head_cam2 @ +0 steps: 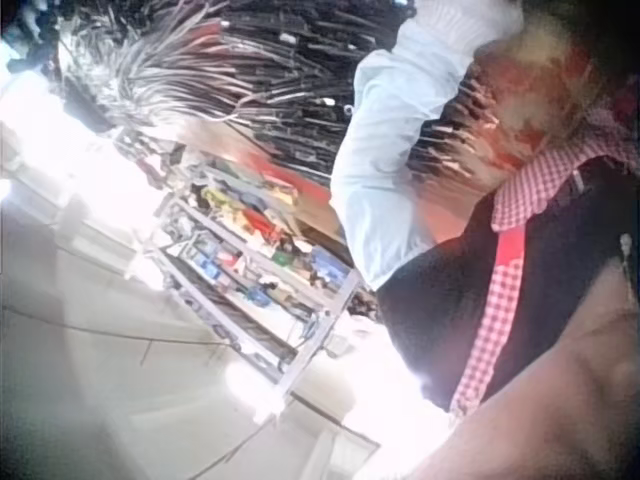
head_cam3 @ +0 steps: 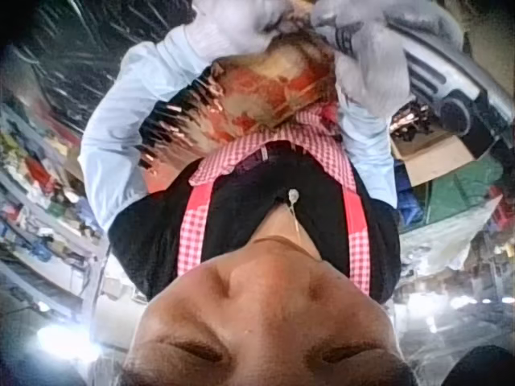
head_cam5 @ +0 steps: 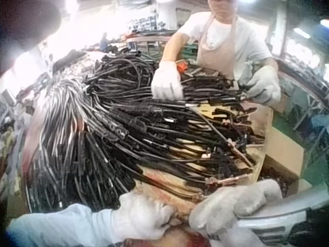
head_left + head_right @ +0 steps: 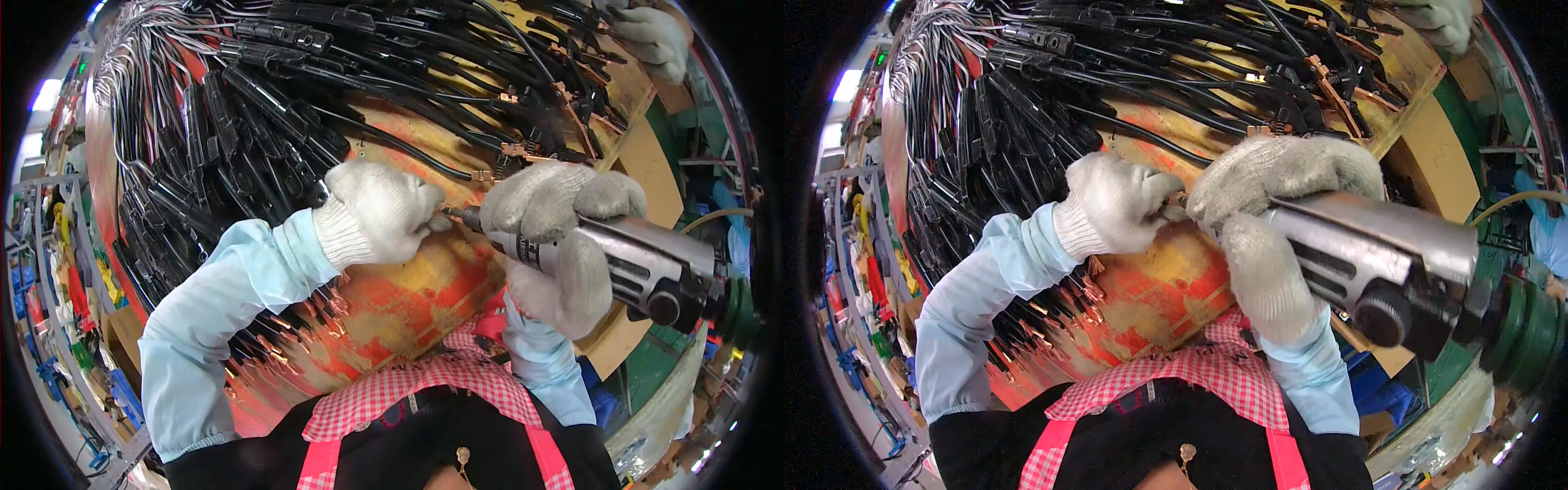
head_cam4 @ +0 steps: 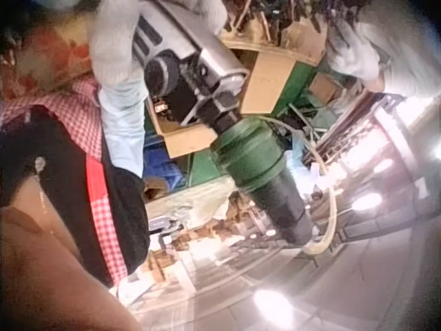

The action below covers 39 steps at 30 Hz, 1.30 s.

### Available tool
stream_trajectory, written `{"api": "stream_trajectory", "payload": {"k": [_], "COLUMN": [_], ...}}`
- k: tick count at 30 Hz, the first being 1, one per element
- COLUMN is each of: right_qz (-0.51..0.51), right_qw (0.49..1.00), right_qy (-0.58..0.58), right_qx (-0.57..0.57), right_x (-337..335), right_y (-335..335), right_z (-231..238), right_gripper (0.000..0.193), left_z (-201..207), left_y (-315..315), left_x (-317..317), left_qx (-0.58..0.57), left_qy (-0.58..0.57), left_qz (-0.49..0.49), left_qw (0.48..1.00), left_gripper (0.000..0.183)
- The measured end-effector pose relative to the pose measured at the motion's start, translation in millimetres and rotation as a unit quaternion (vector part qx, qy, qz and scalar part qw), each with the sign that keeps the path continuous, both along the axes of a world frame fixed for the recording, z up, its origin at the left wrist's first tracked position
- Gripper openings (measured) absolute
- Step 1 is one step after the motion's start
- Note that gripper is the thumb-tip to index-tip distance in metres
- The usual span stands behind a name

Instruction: Attaching copper connectors to the ends of power cables using a pneumatic screwdriver.

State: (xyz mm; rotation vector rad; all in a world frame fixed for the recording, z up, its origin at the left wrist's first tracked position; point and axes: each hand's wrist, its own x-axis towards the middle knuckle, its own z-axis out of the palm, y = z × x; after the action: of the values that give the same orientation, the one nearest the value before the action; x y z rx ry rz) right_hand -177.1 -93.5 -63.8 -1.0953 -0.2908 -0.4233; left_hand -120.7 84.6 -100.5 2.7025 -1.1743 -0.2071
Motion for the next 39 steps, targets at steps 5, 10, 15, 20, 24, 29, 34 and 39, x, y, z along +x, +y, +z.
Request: {"api": "stream_trajectory", "payload": {"k": [5, 10, 15, 20, 24, 29, 34, 39], "right_qz": [0.007, 0.028, 0.038, -0.035, -0.233, -0.335, -0.383, -0.298], "right_qw": [1.0, 0.999, 0.995, 0.988, 0.915, 0.595, 0.403, 0.483], "right_qy": [0.004, 0.009, 0.013, 0.059, 0.329, 0.661, 0.577, 0.369], "right_qx": [0.0, 0.029, 0.095, 0.139, 0.015, -0.31, -0.599, -0.736], "right_x": [-4, -4, -2, -16, -61, -134, -175, -95], "right_y": [2, 6, 3, -44, -131, -224, -235, -217], "right_z": [2, 2, 1, -7, -32, -107, -162, -164], "right_gripper": [0.023, 0.021, 0.02, 0.021, 0.032, 0.061, 0.057, 0.042], "left_z": [11, 5, 8, 8, 22, -5, -37, -20], "left_y": [-3, 1, -1, -1, -15, -64, -51, -39], "left_x": [1, 0, -1, 5, 20, 46, 65, 66], "left_qx": [0.035, -0.001, 0.026, 0.021, -0.154, -0.205, -0.187, -0.119], "left_qy": [0.08, 0.072, 0.042, 0.01, -0.047, -0.13, -0.257, -0.212], "left_qz": [0.001, 0.004, 0.022, 0.001, -0.012, 0.052, -0.089, -0.097], "left_qw": [0.996, 0.997, 0.999, 1.0, 0.987, 0.969, 0.944, 0.965], "left_gripper": [0.027, 0.026, 0.025, 0.023, 0.02, 0.031, 0.041, 0.052]}}
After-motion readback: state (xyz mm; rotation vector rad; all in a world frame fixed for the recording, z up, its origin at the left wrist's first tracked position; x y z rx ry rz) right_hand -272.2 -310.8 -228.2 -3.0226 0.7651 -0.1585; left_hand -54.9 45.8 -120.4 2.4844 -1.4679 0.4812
